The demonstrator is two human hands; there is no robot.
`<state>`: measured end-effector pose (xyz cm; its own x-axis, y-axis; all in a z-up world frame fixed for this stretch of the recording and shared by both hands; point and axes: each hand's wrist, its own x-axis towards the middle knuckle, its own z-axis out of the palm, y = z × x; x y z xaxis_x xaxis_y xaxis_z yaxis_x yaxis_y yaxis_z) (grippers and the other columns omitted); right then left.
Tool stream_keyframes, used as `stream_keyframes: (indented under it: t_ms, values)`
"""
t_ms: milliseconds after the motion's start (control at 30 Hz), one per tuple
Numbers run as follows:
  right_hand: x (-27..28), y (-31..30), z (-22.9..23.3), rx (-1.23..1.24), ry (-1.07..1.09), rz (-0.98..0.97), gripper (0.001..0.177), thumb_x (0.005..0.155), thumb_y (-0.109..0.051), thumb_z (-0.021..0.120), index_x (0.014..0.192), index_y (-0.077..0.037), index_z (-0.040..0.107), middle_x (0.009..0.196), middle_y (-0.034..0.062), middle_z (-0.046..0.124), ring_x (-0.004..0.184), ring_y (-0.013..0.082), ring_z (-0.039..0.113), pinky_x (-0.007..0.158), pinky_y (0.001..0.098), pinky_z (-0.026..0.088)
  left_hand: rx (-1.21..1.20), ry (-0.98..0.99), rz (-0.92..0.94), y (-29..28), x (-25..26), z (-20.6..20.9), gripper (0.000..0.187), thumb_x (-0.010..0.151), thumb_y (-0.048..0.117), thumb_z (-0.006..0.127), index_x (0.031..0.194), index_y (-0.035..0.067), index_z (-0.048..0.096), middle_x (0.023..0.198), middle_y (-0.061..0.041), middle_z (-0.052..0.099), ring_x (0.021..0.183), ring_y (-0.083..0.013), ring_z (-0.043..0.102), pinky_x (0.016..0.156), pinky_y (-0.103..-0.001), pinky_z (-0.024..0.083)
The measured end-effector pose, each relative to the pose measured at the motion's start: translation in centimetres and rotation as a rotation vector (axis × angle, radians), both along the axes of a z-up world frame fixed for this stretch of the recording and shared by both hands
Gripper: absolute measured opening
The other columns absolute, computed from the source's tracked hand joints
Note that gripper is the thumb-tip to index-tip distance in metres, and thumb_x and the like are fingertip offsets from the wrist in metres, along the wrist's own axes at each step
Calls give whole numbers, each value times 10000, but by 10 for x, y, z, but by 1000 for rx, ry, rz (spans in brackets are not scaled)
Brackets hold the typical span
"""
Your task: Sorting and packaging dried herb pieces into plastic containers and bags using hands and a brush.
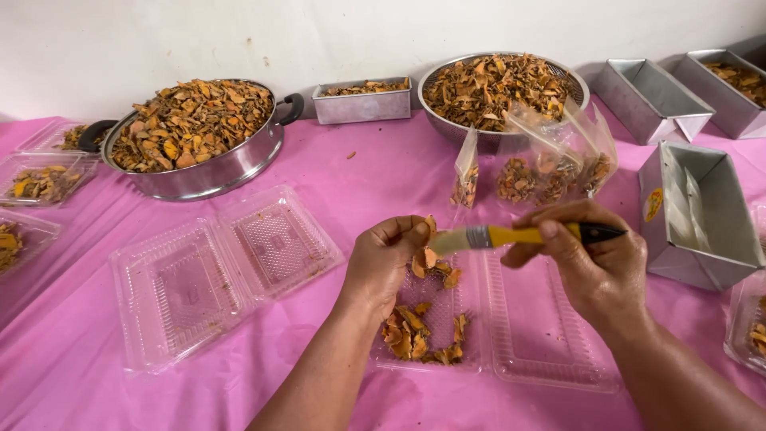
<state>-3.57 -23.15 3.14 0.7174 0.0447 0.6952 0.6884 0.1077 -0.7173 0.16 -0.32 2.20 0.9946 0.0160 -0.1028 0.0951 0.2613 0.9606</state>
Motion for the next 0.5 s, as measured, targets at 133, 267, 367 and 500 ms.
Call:
stream_keyframes:
  t_ms: [133,267,367,500]
  values:
    - [5,-7,1,188,-103,75,154,1070,-140,621,1138,-5,595,1204,257,681,934,377,799,845,438,761,181,16,-9,-6,-9,12,96,933,135,744,933,59,803,882,-27,779,593,-98,540,567,-235,485]
    - [7,-6,2,290,-47,17,176,1041,-164,669,1132,-19,625,1188,229,703,904,410,781,787,463,744,325,-162,-76,-12,8,-24,99,936,134,716,945,57,778,857,-55,801,867,-143,754,863,-284,620]
    - [6,-3,-3,221,33,-102,196,1040,-158,636,1130,12,596,1102,251,697,831,440,774,788,504,736,1003,-423,64,-14,23,-53,129,867,187,760,951,266,820,977,76,805,1022,-196,639,1063,-390,310]
    - [-1,3,3,46,-15,-218,241,1057,-180,596,1103,55,570,1089,242,681,796,416,778,764,461,718,1358,-408,-161,-11,8,-34,205,925,176,658,1068,201,803,1212,-26,642,1358,-282,406,1187,-780,28]
